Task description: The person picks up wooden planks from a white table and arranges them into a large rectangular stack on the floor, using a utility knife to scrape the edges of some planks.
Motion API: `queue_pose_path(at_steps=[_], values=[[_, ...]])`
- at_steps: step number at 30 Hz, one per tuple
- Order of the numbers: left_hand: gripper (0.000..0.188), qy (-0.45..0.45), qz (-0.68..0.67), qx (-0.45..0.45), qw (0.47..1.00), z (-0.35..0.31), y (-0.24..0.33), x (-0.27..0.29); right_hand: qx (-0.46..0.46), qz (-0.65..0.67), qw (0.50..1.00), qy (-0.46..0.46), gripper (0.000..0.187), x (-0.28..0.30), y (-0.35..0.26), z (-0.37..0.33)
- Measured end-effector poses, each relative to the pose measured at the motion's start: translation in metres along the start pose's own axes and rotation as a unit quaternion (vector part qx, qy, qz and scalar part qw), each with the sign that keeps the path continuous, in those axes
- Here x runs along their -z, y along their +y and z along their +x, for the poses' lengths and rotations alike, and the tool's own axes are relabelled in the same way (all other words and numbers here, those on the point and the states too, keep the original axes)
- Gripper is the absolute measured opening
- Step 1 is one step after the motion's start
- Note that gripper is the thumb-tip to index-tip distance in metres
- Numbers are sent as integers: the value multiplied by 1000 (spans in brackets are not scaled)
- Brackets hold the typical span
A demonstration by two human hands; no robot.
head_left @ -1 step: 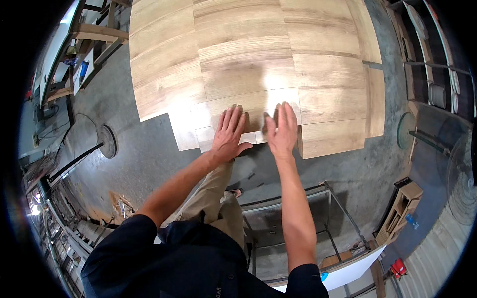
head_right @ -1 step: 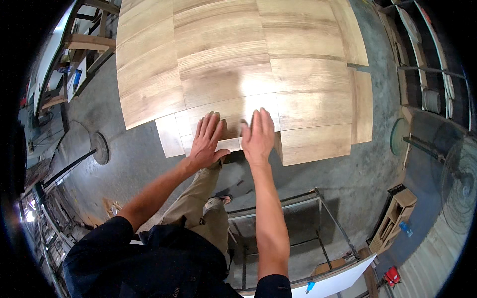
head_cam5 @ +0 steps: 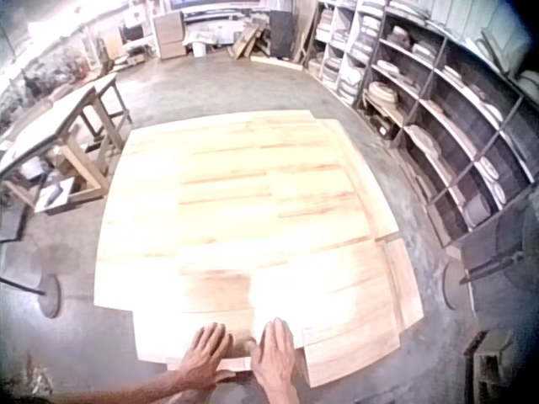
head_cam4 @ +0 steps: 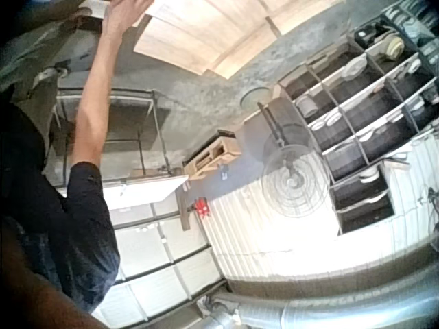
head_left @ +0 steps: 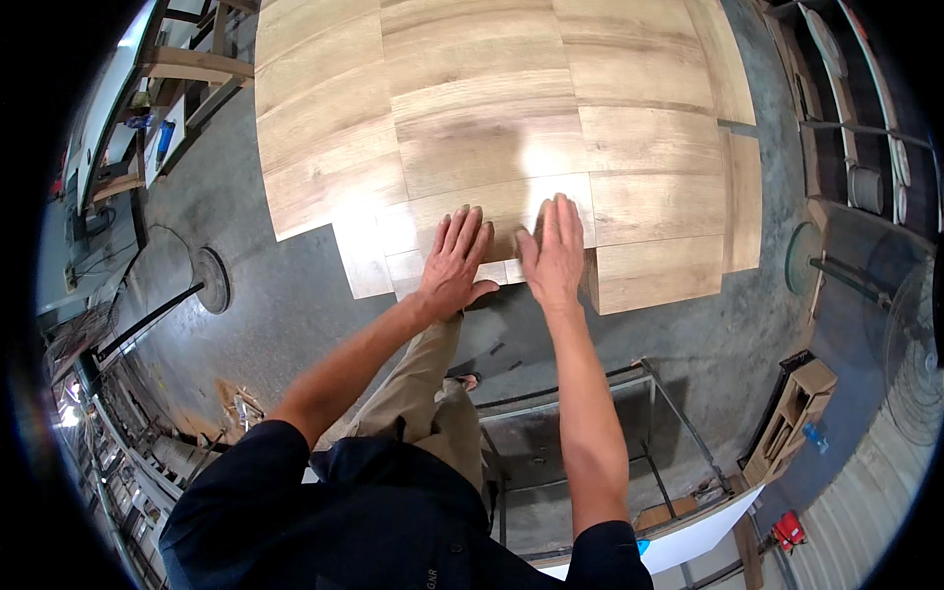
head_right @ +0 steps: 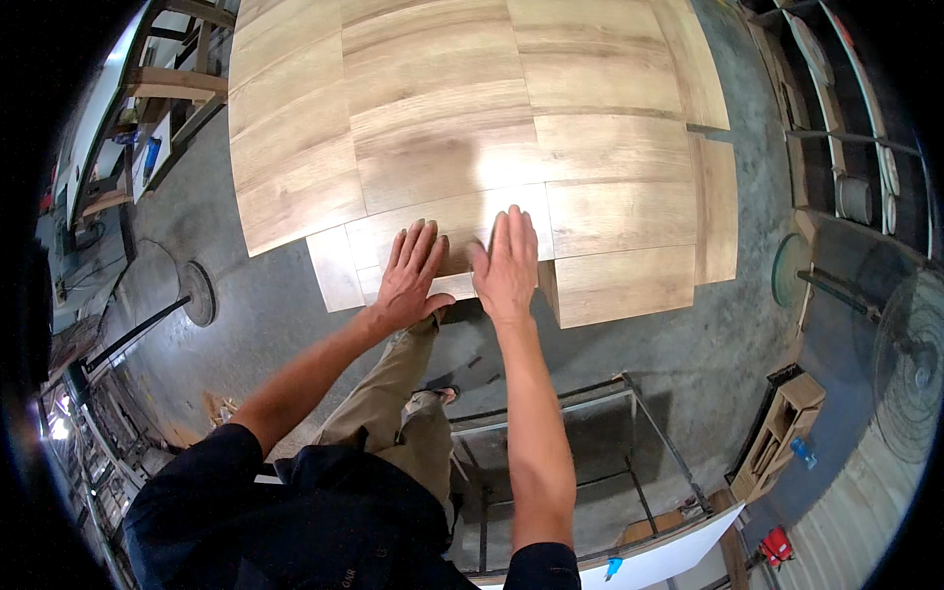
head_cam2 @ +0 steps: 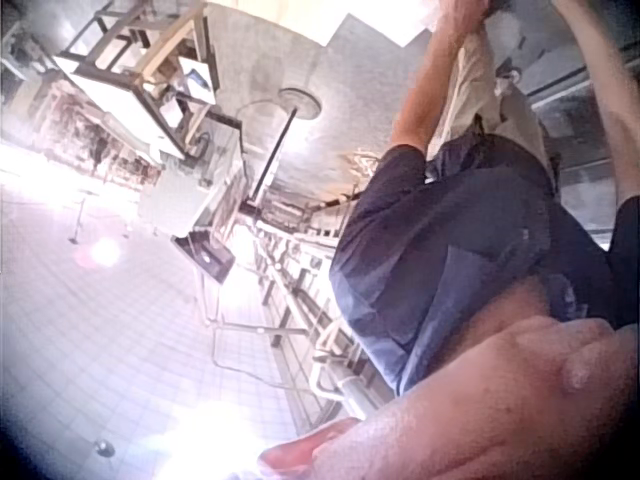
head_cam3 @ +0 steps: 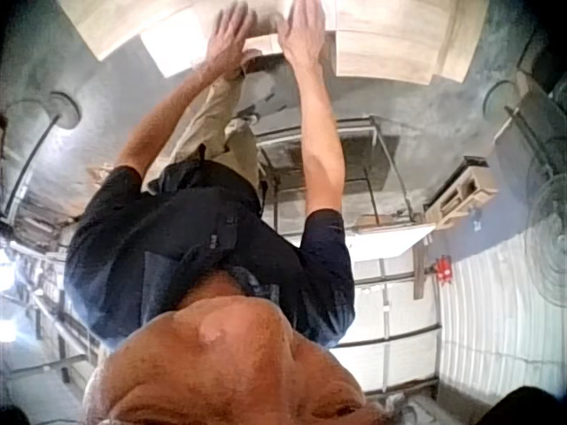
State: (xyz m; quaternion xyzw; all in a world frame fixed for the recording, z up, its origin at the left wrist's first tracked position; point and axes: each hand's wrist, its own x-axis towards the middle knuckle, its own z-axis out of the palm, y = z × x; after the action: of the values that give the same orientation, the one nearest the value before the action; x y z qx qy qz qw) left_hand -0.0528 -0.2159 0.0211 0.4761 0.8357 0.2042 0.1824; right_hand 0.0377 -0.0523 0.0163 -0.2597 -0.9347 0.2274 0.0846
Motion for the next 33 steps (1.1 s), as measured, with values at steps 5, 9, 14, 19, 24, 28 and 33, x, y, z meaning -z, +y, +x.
queue_pose_path(at_steps=[5,9,14,19,24,28,33], values=[[87,-39,49,-41,997,10,-14,-11,17,-48,994,-93,70,-9,23,17],[84,-18,42,-39,998,10,-16,-18,7,-100,990,-98,72,-2,44,22],[81,-22,38,-38,998,10,-15,-15,23,-134,987,-82,72,4,50,30],[80,-17,22,-44,999,13,-11,-11,-53,-153,986,-38,71,1,65,28],[80,-1,30,-47,998,10,-13,-19,-111,-82,989,45,63,27,70,-4],[79,7,27,-65,998,10,-14,-23,-145,22,986,76,53,37,33,-89],[76,37,52,-60,996,11,-9,-23,-298,135,945,15,48,32,-36,-239]])
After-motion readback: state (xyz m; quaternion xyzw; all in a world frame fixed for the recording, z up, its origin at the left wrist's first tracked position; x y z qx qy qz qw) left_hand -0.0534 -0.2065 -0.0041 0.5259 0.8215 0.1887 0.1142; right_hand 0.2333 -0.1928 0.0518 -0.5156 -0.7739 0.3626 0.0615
